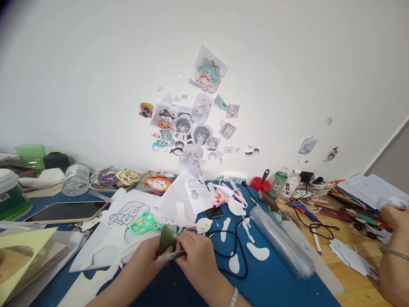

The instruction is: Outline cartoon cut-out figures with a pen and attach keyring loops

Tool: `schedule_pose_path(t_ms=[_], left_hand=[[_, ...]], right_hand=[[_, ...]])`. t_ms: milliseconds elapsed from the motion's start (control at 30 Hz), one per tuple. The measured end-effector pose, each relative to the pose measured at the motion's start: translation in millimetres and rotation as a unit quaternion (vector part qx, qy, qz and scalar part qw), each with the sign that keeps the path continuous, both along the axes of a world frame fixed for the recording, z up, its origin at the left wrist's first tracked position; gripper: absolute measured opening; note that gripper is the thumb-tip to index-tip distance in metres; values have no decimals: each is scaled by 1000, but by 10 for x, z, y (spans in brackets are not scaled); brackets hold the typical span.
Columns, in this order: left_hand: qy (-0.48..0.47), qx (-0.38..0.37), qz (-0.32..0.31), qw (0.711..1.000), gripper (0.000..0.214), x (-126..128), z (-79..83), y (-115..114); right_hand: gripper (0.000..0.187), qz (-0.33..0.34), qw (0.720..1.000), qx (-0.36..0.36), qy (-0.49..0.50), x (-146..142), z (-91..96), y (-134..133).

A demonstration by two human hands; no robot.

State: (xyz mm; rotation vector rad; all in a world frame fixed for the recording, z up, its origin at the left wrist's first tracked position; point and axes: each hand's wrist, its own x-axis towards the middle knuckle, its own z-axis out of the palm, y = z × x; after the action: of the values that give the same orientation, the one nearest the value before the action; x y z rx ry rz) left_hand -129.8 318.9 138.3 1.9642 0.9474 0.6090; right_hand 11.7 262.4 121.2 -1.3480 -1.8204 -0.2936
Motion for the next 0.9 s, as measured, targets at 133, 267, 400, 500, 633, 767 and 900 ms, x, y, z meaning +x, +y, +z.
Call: schedule_pose_path(t_ms=[133,267,400,500,633,767,900], left_hand=[[-5,-8,-6,1000,13,-28,58,-12],[-25,-29,-11,999,16,-33,83,-9],[-51,-58,-38,996,19,-20,66,5],[-68,-75,-52,994,18,-20,53,3],[-79,-88,-58,991,19,-25,66,1],[-74,-78,-31,994,14,-32,88,19],[-61,-28,15,998,7,-39,97,-2]], right_hand=[[20,18,998,-27,47,28,37,8],[19,18,998,-29,49,61,99,-12],[19,9,999,-33,34,78,144,-37],[19,14,999,-23,35,89,164,-41],[22,29,999,-20,31,106,218,-62],[22,46,998,-28,-11,96,254,-101],[21,-10,996,-3,-90,66,185,-94]])
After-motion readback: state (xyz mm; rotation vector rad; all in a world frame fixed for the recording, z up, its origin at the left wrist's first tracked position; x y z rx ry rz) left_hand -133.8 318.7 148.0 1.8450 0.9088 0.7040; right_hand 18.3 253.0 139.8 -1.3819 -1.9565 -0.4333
